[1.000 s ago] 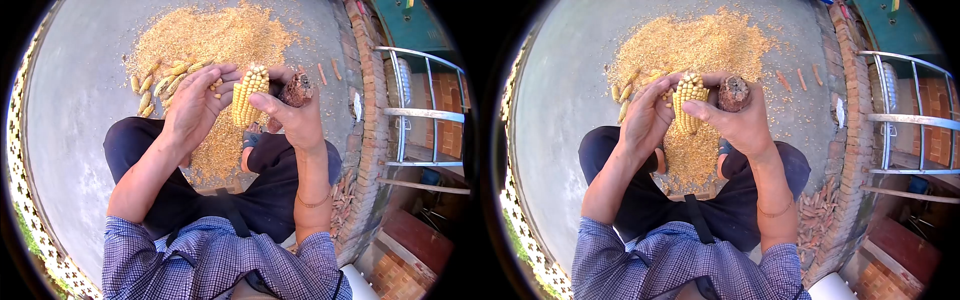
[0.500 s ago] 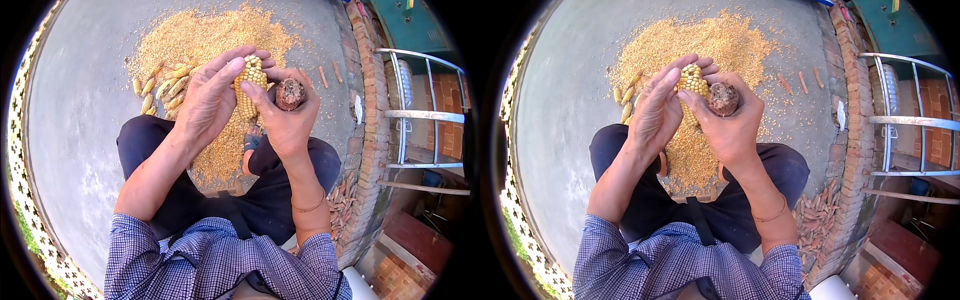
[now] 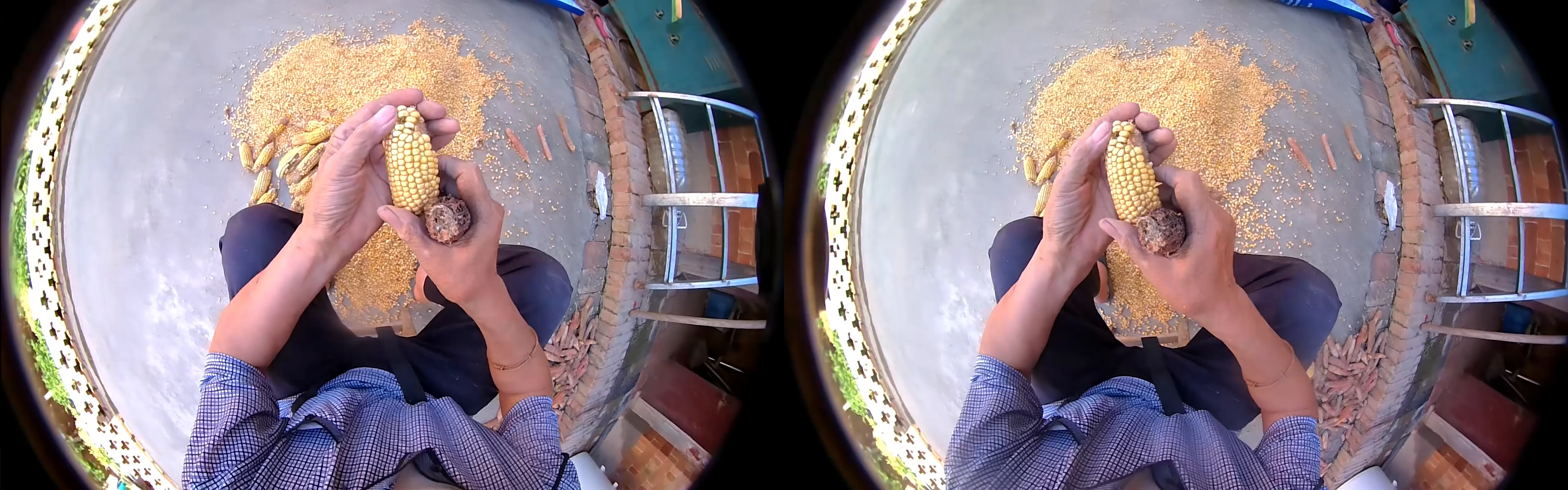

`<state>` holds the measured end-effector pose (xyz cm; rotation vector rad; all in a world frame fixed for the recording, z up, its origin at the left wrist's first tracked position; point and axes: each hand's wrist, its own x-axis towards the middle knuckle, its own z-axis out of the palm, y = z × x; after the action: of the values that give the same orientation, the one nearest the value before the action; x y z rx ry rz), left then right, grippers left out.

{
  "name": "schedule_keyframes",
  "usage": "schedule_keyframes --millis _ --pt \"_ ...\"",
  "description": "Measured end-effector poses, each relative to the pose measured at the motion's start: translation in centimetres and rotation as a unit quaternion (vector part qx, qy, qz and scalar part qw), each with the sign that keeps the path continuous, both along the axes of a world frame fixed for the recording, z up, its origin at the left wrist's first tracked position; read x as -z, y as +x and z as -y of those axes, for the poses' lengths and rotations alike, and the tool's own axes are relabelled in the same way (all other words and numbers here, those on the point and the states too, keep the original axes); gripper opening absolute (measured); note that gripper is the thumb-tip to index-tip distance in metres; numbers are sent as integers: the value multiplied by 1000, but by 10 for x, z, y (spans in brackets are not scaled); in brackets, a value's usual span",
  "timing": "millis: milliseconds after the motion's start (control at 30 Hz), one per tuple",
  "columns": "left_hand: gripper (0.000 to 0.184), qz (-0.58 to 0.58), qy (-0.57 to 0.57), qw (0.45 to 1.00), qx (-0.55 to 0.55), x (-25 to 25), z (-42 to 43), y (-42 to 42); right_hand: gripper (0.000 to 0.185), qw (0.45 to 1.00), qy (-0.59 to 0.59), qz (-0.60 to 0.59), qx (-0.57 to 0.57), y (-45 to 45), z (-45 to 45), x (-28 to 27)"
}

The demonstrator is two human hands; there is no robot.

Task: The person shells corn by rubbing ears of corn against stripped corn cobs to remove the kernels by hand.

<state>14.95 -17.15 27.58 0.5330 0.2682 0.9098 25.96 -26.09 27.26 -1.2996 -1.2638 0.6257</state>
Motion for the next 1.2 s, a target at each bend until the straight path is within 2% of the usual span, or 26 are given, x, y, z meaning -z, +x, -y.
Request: schedule_keyframes --millis 100,467,900,1000,1200 --pt "34 12 0 1000 1 1 -1 -1 46 999 16 -33 -6 -3 3 5" --pt "41 70 -24 997 11 4 -6 -6 44 995 64 83 -2 4 0 -7" --pt "43 71 -14 997 11 2 -6 -8 42 973 141 175 44 7 -3 -1" --pt "44 60 -15 998 13 0 -5 -10 51 971 114 206 37 9 1 1" --pt "46 41 -9 999 21 2 -7 -11 51 978 105 172 52 8 0 -1"
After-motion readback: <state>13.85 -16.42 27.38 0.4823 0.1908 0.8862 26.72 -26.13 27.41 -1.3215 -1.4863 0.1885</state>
